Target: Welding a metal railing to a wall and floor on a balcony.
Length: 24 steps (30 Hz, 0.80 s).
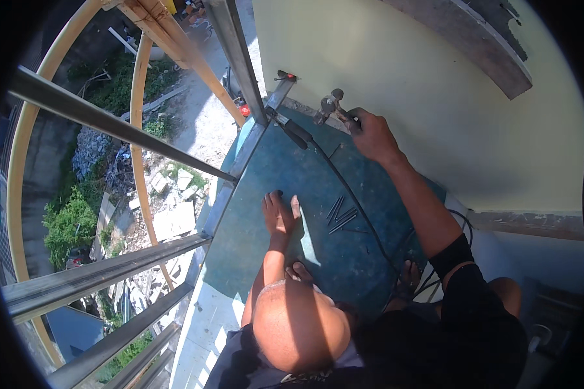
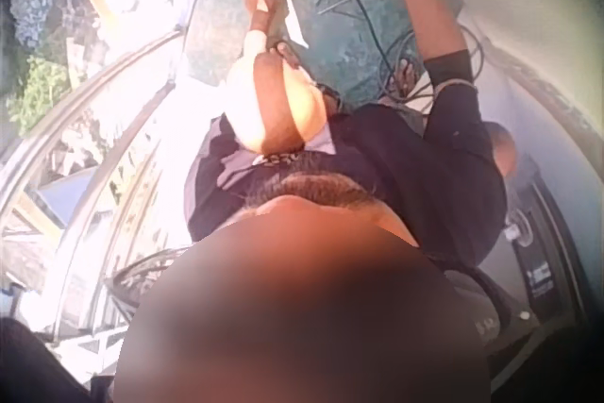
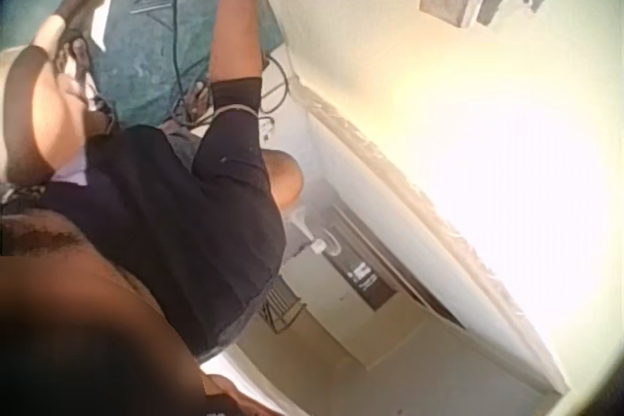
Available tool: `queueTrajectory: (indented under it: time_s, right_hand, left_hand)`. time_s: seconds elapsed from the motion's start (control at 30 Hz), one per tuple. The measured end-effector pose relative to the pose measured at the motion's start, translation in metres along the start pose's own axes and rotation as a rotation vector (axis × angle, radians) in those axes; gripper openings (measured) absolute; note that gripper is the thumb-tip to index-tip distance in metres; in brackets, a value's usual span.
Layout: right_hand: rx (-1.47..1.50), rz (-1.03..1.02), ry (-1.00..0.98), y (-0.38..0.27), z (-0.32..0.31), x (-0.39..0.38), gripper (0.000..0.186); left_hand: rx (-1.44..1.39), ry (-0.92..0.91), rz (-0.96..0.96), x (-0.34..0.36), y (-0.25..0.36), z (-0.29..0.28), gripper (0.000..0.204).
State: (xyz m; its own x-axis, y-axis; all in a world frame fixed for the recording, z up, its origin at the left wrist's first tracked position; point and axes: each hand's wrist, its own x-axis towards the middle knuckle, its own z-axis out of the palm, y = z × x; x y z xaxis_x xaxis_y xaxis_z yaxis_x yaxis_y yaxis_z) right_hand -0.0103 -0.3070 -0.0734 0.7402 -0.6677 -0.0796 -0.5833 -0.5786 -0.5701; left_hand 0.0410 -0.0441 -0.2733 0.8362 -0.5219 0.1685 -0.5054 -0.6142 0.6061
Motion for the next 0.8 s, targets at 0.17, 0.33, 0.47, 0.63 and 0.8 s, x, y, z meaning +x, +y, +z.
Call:
queueTrajectory:
  time_s: [0.17,0.33,0.47,0.63,0.8]
  right_hand:
    - [0.139,0.176,-0.072,0.119,0.018,-0.057,0.03]
    - [0.214,0.176,-0.131,0.191,0.049,-0.094,0.041]
    - [0.274,0.226,-0.184,0.213,0.068,-0.102,0.043]
    - [0.077,0.074,-0.078,0.213,0.072,-0.103,0.035]
    - [-0.087,0.1,-0.028,0.207,0.079,-0.102,0.026]
  left_hand:
    - [-0.203,0.349,0.236,0.009,0.024,-0.049,0.053]
    - [-0.105,0.743,0.167,0.086,0.05,-0.136,0.079]
    - [-0.513,0.619,0.212,0.144,0.058,-0.159,0.026]
    - [-0.512,0.774,0.077,0.159,0.056,-0.143,0.044]
    - [-0.479,0.781,0.012,0.157,0.052,-0.135,0.042]
